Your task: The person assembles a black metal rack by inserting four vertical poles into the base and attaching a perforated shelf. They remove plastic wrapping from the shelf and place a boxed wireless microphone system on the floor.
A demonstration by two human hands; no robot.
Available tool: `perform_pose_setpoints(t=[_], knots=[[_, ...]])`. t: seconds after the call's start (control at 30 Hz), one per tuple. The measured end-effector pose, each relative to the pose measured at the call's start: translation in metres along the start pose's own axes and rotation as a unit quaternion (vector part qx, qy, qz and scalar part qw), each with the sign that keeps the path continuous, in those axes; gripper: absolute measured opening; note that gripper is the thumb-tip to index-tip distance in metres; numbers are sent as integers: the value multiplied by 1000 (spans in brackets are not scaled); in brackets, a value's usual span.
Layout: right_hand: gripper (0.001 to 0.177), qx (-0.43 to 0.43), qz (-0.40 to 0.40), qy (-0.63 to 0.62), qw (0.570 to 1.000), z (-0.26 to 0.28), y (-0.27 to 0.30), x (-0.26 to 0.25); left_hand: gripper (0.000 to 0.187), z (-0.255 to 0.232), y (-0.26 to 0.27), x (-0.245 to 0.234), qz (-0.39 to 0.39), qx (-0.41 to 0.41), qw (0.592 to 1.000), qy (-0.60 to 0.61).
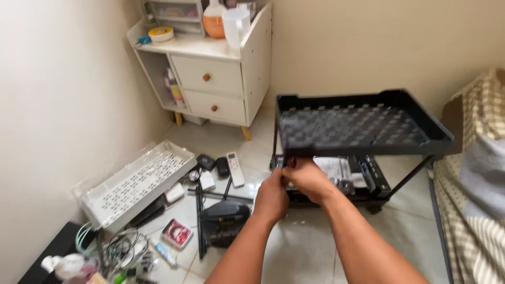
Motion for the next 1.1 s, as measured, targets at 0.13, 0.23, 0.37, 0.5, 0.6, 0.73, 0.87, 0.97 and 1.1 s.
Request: perform_pose_setpoints(t=[0.13,0.23,0.37,0.5,0.6,0.73,0.87,0.97,1.1], knots=[[32,35,60,-149,986,10,22,-13,24,-10,-6,-1,20,53,998,-41],[43,76,108,-190,973,6,39,-14,17,-17,-13,0,26,39,998,-39],[52,116,136,-262,948,-5,58,-2,9,-10,10,-4,4,32,999,-14],[40,46,97,-412,905,16,62,-44,13,-20,-1,-8,28,22,999,-24],[26,-38,94,-565,819,37,77,-60,17,-20,0,-10,71,17,997,-31],[43,44,53,-533,843,57,83,-64,21,-22,1,-8,95,16,995,-29],[43,52,46,-569,819,69,86,-71,21,-19,7,-10,65,2,997,34],[42,45,73,-608,789,69,88,-70,20,-7,13,-5,34,-36,996,72],[38,44,97,-618,779,67,86,-63,17,8,7,2,-59,-28,993,94]])
Point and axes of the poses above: each hand's wrist, its own y-axis away from the middle knuckle, its own x-axis out of the palm, z = x × y, the point moved 4 cm from there along -y, towards the middle knuckle, and after that the axes turned 8 degrees about x, right-handed, at the moved point
